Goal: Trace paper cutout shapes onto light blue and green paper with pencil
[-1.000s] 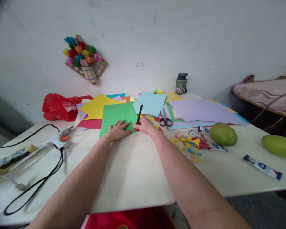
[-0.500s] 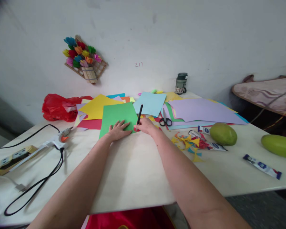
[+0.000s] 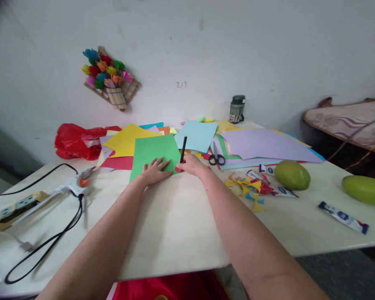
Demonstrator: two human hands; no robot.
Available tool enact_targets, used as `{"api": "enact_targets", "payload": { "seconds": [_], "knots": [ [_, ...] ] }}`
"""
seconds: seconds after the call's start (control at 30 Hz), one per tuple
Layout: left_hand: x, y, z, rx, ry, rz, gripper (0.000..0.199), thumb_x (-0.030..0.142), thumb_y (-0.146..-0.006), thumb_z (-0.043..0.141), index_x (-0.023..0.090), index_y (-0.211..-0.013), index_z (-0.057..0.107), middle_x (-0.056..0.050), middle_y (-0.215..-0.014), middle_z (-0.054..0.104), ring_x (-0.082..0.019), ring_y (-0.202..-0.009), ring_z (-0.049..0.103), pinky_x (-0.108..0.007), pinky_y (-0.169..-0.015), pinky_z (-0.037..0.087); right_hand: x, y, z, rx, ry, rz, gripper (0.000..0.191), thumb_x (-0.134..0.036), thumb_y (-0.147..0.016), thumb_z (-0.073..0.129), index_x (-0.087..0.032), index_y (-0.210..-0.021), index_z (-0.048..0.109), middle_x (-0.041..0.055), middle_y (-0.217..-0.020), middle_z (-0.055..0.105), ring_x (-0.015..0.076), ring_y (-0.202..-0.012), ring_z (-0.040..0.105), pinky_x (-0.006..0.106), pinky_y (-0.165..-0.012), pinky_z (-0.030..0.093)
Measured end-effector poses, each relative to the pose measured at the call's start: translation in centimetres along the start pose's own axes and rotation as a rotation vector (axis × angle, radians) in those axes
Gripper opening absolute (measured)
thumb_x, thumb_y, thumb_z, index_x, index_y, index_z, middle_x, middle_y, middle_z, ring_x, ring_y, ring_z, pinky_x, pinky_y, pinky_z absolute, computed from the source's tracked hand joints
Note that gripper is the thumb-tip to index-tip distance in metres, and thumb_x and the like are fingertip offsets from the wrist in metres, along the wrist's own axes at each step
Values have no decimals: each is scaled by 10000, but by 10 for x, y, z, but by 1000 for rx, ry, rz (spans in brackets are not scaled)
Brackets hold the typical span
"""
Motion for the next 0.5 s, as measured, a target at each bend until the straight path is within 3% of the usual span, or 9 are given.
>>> {"api": "enact_targets", "payload": {
  "seconds": [0.17, 0.37, 0.5],
  "knots": [
    [0, 0, 0, 18, 5, 5, 696, 709, -629, 240, 393, -1249, 213, 42, -1365, 111, -275, -1225, 21, -552, -916, 53, 4, 0, 1, 0, -86, 20, 163, -298, -626, 549, -143, -622, 597, -5, -602, 590, 93, -572, 511, 183, -513, 381],
    [0, -1, 0, 59, 28, -17, 621, 686, -679, 160, 406, -1224, 264, 48, -1355, 157, -277, -1222, 64, -579, -896, 82, 16, 1, -1, 105, -446, 153, 197, -301, -702, 489, -121, -765, 540, 60, -690, 619, 99, -568, 563, 190, -500, 431],
    [4, 3, -6, 162, 6, -27, 652, 708, -665, 153, 376, -1192, 345, 35, -1332, 230, -296, -1217, 71, -574, -909, 39, 21, 0, -11, 240, -277, 153, 263, -355, -748, 425, -141, -854, 533, 67, -742, 626, 101, -560, 569, 194, -489, 424]
  ]
}}
Point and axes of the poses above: each hand's wrist, its own y-axis away from the middle knuckle, its own z-axis out of the palm, x = y × z, the point moved 7 cm from there along -y, towards the middle knuckle
